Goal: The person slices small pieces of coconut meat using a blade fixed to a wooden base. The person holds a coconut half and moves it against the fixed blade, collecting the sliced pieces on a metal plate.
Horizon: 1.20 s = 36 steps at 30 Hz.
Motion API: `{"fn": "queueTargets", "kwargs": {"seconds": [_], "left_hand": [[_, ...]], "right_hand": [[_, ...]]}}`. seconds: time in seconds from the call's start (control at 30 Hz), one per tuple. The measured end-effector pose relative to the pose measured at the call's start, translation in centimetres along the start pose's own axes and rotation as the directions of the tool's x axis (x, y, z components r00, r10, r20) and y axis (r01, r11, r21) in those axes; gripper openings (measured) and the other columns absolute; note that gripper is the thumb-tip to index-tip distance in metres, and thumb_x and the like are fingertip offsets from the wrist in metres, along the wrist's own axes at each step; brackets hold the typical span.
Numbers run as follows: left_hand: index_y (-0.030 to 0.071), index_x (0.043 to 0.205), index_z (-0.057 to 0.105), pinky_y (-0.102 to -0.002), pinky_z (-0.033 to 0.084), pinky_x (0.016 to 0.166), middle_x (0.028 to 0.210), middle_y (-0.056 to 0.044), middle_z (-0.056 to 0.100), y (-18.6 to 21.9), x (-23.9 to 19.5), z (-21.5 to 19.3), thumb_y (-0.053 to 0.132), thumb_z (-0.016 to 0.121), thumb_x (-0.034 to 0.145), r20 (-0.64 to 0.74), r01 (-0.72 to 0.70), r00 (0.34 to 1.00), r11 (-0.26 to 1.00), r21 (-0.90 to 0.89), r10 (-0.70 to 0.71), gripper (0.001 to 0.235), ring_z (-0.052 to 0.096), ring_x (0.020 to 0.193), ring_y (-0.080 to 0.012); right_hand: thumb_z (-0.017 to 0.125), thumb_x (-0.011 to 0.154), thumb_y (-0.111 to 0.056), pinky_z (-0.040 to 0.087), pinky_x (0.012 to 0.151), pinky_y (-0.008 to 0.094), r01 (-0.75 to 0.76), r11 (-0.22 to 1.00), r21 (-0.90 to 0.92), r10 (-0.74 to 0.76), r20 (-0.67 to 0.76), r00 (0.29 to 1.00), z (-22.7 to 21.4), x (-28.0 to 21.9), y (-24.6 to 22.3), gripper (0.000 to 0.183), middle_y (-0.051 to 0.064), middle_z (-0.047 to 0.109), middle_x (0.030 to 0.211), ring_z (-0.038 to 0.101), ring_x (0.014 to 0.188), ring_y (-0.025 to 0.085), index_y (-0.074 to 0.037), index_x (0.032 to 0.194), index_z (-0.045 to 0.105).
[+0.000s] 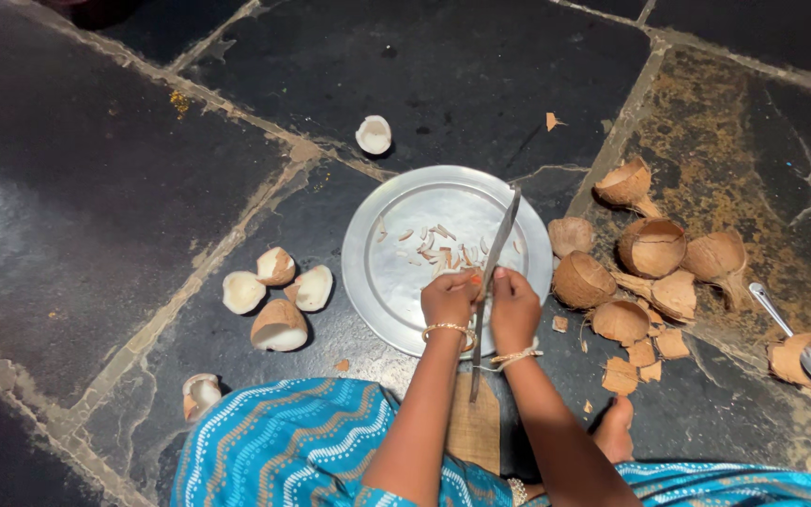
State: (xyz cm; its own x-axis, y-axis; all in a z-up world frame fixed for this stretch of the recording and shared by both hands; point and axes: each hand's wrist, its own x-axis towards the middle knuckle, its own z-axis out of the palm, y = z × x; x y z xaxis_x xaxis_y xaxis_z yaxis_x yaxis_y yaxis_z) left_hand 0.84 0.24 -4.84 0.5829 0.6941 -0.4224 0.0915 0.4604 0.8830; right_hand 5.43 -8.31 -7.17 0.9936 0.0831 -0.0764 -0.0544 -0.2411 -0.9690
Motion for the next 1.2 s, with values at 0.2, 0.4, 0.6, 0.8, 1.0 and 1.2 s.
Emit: {"fn": "queueTargets", "kwargs": {"seconds": [0.2, 0.4, 0.6, 0.8, 1.0, 1.2], "left_hand": [[-0.004, 0.101, 0.078, -0.022, 0.053, 0.059, 0.08, -0.009, 0.076, 2.7, -1.9, 0.0, 0.005, 0.077, 0.087, 0.25, -0.223, 0.941, 0.974, -0.041, 0.226, 0.017, 0.067, 0.065, -0.0095], [-0.002, 0.102, 0.08, -0.021, 0.054, 0.064, 0.082, -0.007, 0.078, 3.8, -2.6, -0.2, 0.004, 0.078, 0.086, 0.236, -0.3, 0.93, 0.953, 0.046, 0.281, 0.018, 0.07, 0.07, -0.0087], [0.001, 0.103, 0.08, -0.021, 0.054, 0.063, 0.081, -0.007, 0.078, 3.6, -1.8, -0.1, 0.005, 0.078, 0.086, 0.234, -0.288, 0.935, 0.955, 0.063, 0.267, 0.017, 0.07, 0.068, -0.0076], [0.001, 0.099, 0.08, -0.022, 0.047, 0.054, 0.078, -0.007, 0.077, 3.4, -1.1, 0.4, 0.006, 0.077, 0.086, 0.226, -0.181, 0.96, 0.982, 0.043, 0.167, 0.014, 0.063, 0.06, -0.008], [0.001, 0.095, 0.08, -0.022, 0.048, 0.052, 0.074, -0.005, 0.077, 4.3, -2.1, 0.9, 0.008, 0.08, 0.083, 0.113, -0.202, 0.976, 0.967, 0.153, 0.186, 0.014, 0.062, 0.057, -0.0067], [-0.001, 0.09, 0.08, -0.025, 0.048, 0.05, 0.071, -0.008, 0.074, 4.2, -2.4, 1.3, 0.003, 0.075, 0.079, 0.012, -0.068, 0.998, 0.986, 0.15, 0.067, 0.013, 0.061, 0.054, -0.011]], "right_hand": [[0.068, 0.102, -0.016, 0.049, 0.066, 0.022, 0.072, 0.948, 0.309, -0.117, 0.131, 0.984, -3.0, -1.0, -3.5, 0.026, 0.01, 0.073, 0.094, 0.06, 0.075, 0.01, 0.002, 0.118, 0.077], [0.072, 0.093, -0.006, 0.057, 0.08, 0.022, 0.043, 0.857, 0.513, -0.175, 0.211, 0.962, -2.9, -0.8, -3.8, 0.023, 0.007, 0.075, 0.105, 0.068, 0.088, 0.009, 0.003, 0.114, 0.073], [0.074, 0.094, -0.005, 0.055, 0.076, 0.022, 0.042, 0.802, 0.595, -0.196, 0.195, 0.961, -1.7, 0.2, -2.2, 0.019, 0.006, 0.072, 0.102, 0.065, 0.083, 0.01, 0.003, 0.11, 0.072], [0.075, 0.093, -0.005, 0.052, 0.073, 0.022, 0.019, 0.774, 0.633, -0.181, 0.192, 0.965, -1.2, 0.5, -1.3, 0.015, 0.006, 0.071, 0.103, 0.062, 0.081, 0.009, 0.003, 0.105, 0.07], [0.073, 0.095, -0.007, 0.049, 0.069, 0.022, -0.113, 0.737, 0.666, -0.059, 0.23, 0.971, -1.3, 0.3, -1.7, 0.016, 0.007, 0.07, 0.1, 0.058, 0.074, 0.008, 0.002, 0.107, 0.069], [0.07, 0.095, -0.007, 0.047, 0.065, 0.022, -0.252, 0.668, 0.7, 0.07, 0.278, 0.958, -1.3, -0.3, -2.3, 0.018, 0.007, 0.069, 0.092, 0.055, 0.07, 0.01, 0.004, 0.109, 0.067]]}}
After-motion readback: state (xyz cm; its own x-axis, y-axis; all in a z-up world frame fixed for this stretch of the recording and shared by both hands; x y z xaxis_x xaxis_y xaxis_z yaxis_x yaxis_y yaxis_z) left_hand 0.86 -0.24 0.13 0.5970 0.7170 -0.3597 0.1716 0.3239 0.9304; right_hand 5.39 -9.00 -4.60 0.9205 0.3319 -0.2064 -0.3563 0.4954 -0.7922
